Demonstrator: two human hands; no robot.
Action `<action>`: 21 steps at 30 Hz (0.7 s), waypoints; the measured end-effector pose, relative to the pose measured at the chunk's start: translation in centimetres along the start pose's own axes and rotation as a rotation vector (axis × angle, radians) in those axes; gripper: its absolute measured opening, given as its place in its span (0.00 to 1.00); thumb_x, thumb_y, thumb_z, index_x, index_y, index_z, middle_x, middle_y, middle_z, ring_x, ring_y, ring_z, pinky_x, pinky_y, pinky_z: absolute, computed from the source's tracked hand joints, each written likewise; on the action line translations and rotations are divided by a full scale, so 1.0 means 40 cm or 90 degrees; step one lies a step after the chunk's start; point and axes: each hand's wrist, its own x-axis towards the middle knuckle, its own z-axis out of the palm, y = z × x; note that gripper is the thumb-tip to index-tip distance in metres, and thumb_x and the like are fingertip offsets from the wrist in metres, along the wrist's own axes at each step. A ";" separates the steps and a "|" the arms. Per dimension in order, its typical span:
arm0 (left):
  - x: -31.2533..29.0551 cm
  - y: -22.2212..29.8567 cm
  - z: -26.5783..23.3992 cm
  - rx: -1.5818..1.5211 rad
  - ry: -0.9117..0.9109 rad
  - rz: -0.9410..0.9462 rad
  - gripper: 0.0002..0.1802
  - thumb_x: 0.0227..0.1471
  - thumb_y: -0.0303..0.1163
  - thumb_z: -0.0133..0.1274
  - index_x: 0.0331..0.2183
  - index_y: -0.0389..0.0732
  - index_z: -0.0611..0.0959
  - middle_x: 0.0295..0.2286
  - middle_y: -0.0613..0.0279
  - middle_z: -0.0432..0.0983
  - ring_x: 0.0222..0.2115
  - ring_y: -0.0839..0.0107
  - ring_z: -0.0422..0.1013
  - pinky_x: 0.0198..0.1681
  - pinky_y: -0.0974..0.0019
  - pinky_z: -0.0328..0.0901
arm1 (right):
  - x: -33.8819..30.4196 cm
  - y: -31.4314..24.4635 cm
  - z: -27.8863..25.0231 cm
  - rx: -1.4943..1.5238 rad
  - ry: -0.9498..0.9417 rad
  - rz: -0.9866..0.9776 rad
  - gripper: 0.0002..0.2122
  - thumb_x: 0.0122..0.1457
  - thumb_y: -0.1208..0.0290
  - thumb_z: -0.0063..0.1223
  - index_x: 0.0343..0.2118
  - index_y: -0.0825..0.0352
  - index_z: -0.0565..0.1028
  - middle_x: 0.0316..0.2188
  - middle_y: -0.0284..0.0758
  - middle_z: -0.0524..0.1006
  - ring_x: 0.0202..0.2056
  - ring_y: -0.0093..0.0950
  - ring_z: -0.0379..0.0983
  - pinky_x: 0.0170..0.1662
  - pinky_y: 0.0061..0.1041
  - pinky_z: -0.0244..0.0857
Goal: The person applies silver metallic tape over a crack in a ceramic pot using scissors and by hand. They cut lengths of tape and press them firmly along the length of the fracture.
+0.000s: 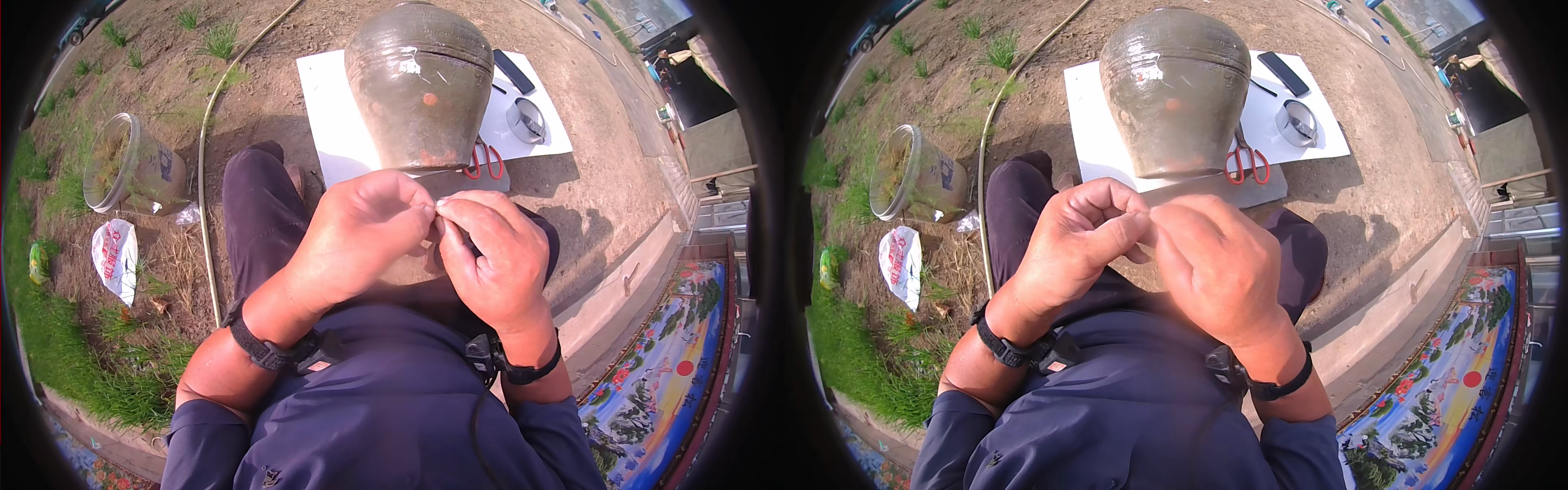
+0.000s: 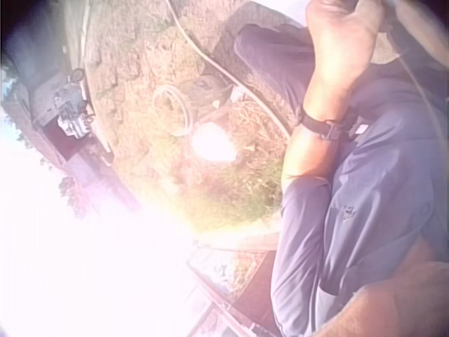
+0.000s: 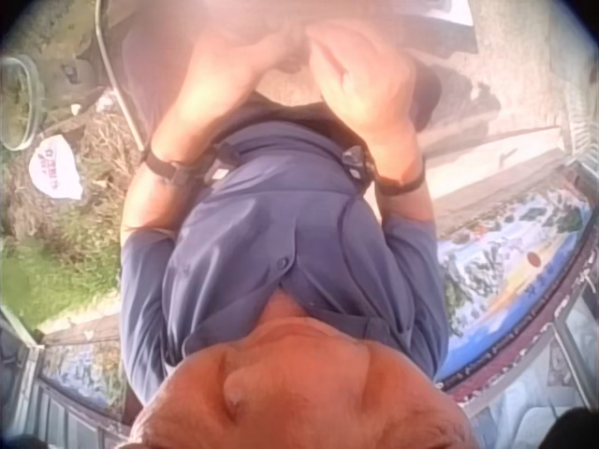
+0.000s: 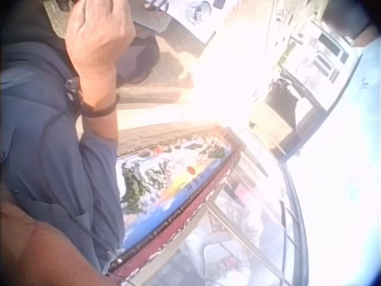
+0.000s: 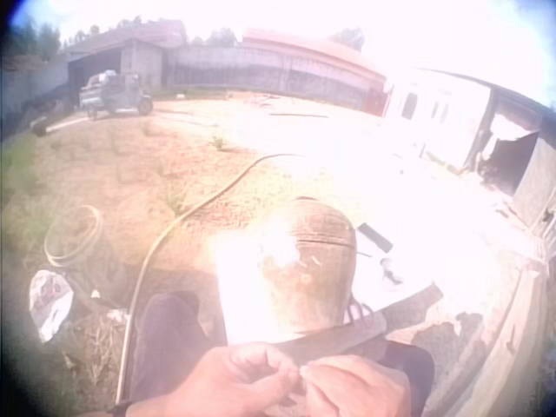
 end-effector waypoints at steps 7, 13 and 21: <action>0.000 -0.014 -0.003 0.035 0.007 0.023 0.04 0.59 0.27 0.54 0.36 0.36 0.79 0.30 0.66 0.77 0.32 0.80 0.73 0.35 0.74 0.70 | 0.000 -0.001 0.003 0.013 -0.004 0.006 0.10 0.48 0.82 0.60 0.35 0.64 0.78 0.30 0.35 0.78 0.29 0.36 0.77 0.30 0.32 0.70; -0.003 -0.018 0.007 0.091 0.040 0.038 0.04 0.59 0.26 0.53 0.36 0.36 0.78 0.30 0.66 0.77 0.30 0.81 0.73 0.34 0.75 0.69 | 0.001 -0.004 0.005 0.052 -0.005 0.045 0.08 0.49 0.80 0.61 0.34 0.65 0.78 0.30 0.36 0.79 0.29 0.38 0.78 0.30 0.32 0.71; 0.000 -0.024 0.009 0.231 0.080 0.078 0.04 0.55 0.26 0.54 0.33 0.35 0.78 0.27 0.61 0.76 0.28 0.77 0.72 0.34 0.71 0.67 | 0.008 -0.002 0.008 0.056 -0.027 0.087 0.06 0.49 0.79 0.61 0.31 0.66 0.78 0.30 0.37 0.80 0.30 0.39 0.78 0.31 0.33 0.72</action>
